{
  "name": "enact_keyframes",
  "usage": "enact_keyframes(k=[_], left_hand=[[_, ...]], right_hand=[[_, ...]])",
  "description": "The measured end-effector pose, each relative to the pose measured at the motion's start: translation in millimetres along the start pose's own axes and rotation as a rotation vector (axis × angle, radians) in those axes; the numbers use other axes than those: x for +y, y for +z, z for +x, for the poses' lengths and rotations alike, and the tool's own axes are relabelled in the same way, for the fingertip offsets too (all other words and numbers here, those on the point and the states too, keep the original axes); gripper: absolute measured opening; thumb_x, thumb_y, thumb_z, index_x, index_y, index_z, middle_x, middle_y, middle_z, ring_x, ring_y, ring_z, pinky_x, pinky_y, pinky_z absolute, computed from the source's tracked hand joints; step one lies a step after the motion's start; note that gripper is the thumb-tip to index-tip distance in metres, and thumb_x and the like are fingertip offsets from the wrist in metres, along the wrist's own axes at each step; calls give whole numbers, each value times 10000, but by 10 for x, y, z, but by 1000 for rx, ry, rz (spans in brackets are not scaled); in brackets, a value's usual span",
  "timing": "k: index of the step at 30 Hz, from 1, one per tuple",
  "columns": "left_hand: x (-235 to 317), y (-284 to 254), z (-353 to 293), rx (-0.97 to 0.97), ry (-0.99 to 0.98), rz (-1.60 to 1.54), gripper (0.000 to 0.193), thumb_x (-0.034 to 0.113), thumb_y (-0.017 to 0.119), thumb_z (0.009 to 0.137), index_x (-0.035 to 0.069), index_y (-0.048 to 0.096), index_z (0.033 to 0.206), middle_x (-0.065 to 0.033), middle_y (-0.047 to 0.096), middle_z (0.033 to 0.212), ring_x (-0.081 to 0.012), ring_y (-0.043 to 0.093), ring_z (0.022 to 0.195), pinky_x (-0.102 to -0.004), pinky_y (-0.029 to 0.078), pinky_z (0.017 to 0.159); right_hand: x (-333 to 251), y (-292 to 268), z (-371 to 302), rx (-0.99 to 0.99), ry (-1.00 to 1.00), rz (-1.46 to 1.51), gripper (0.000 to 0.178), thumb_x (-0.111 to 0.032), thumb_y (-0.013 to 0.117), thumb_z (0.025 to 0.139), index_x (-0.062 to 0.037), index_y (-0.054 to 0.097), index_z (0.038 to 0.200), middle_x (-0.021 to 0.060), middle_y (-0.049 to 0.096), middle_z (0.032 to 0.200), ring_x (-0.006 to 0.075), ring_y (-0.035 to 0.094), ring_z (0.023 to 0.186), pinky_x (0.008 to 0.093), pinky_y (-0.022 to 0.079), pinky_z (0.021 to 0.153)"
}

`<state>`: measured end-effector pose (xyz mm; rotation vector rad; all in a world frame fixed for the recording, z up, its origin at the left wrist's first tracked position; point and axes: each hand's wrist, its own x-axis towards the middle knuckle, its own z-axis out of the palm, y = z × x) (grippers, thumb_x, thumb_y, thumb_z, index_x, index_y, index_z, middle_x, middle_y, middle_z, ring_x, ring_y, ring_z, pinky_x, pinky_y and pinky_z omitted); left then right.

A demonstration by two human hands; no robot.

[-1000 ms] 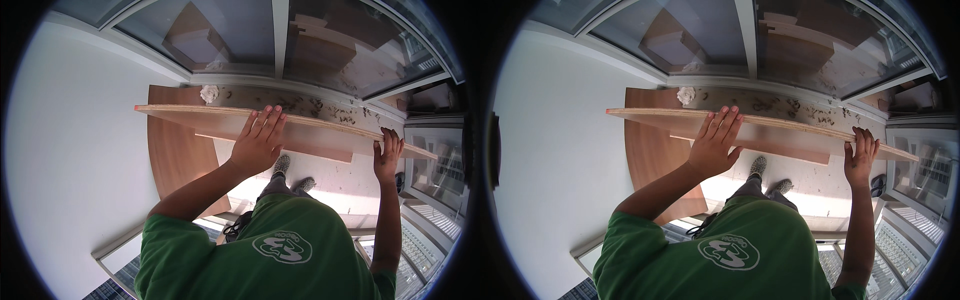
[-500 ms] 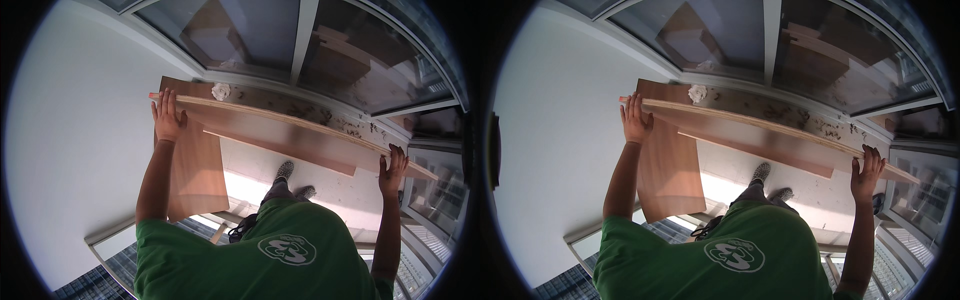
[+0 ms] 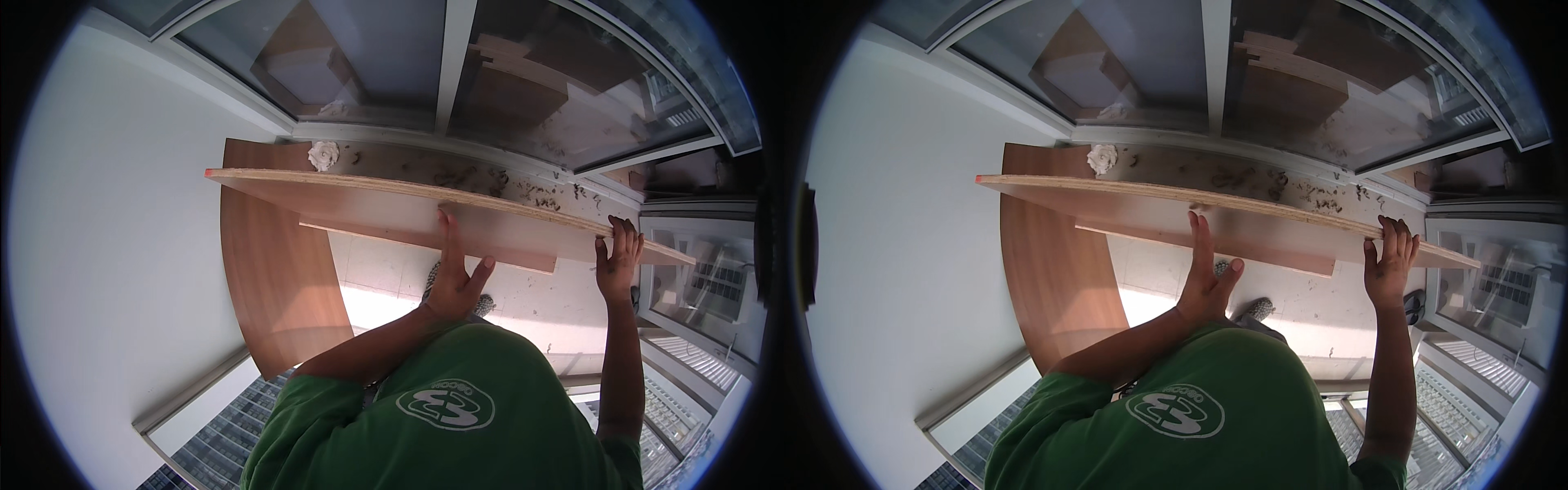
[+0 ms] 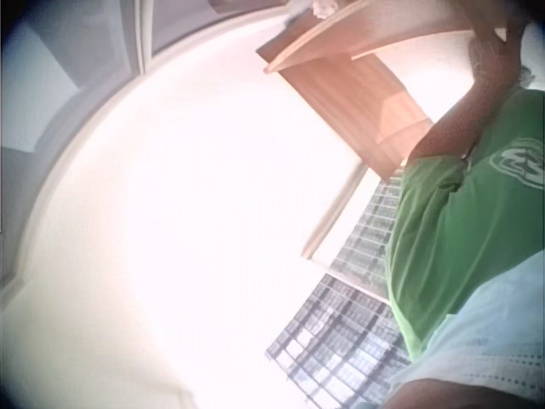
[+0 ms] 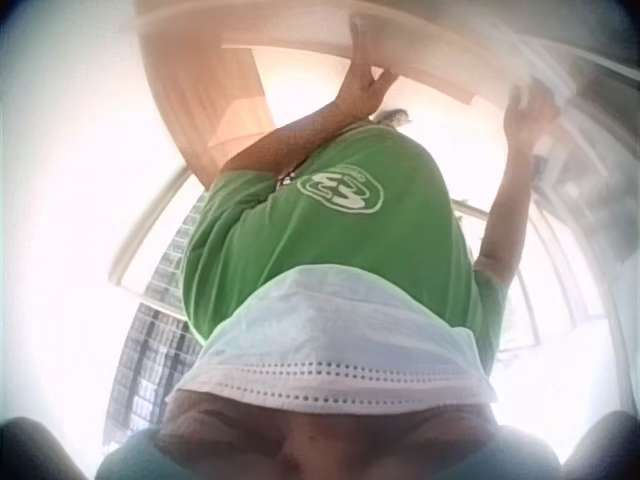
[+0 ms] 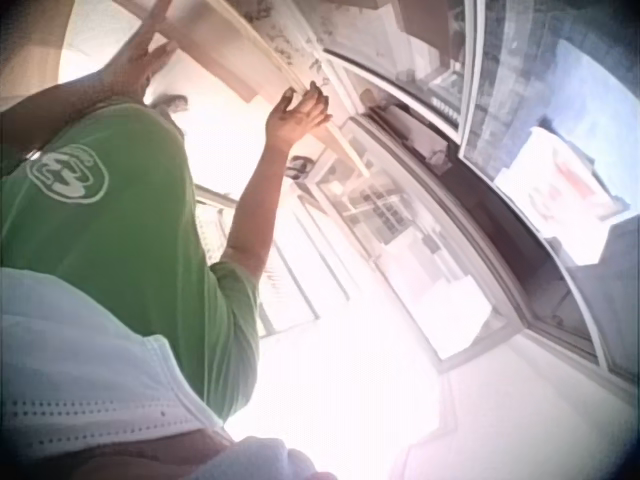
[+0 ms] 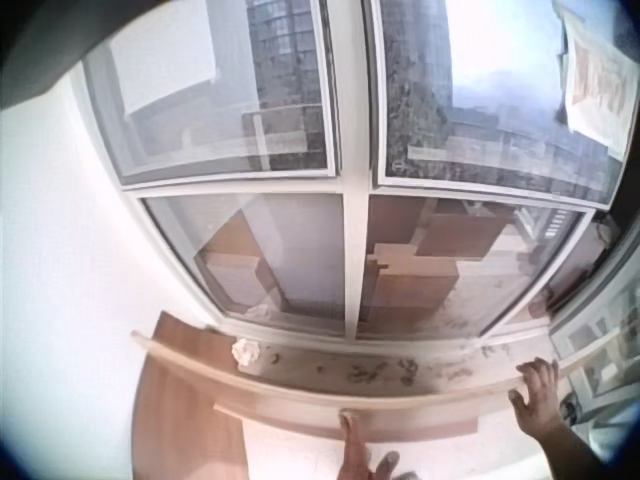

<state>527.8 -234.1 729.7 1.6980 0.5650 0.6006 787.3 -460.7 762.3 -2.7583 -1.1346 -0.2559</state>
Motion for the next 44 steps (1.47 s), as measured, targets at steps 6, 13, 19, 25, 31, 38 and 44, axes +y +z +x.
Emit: enact_keyframes(k=[6,13,19,25,31,38,44], left_hand=[[38,-609,431,-321,25,259,401,200,661,980,21,549,639,-107,561,582,-272,531,506,-364,443,520],[1021,-1057,1062,-243,868,1097,485,306,747,874,-7,618,1222,-201,693,1017,-383,679,957,-517,534,827],[371,-1376,1110,-586,186,1143,584,359,857,713,11,650,1133,-185,698,958,-376,677,925,-493,538,797],[376,-1330,1157,-685,324,1055,554,329,859,700,-17,650,1078,-208,688,1034,-402,669,965,-475,545,826],[642,-784,1159,-866,345,780,578,312,838,742,-13,642,1178,-212,687,1125,-397,667,1021,-446,534,887],[642,-208,1231,-982,288,1112,465,303,806,793,51,697,1169,-176,728,1034,-361,712,944,-428,549,814],[693,-146,1170,-928,-2,1181,403,402,774,820,85,739,1066,-209,728,1044,-388,709,966,-481,543,872]], right_hand=[[-9,-208,-8,-12,58,33,514,-219,678,920,-152,489,1393,88,525,1375,331,409,1387,602,167,1210],[-96,-382,75,-203,127,100,533,-487,758,832,-127,638,1206,72,611,1117,285,549,1199,532,306,1126],[-45,-455,-63,-366,97,176,576,-522,769,805,-126,654,1208,75,629,1110,280,565,1193,491,347,1079],[501,-483,-625,153,388,-76,633,-363,801,817,-125,554,1348,174,505,1405,389,411,1384,532,303,1176],[1106,-360,-1798,-32,1107,316,477,-447,621,970,16,722,914,196,719,903,366,682,835,445,530,826],[120,398,-3708,-934,1646,699,682,-13,562,906,-180,405,1549,170,728,1010,310,730,953,474,622,703],[-405,987,-5352,-1161,1689,1076,701,-306,725,933,-163,407,1541,170,628,1320,299,741,880,470,628,727]])
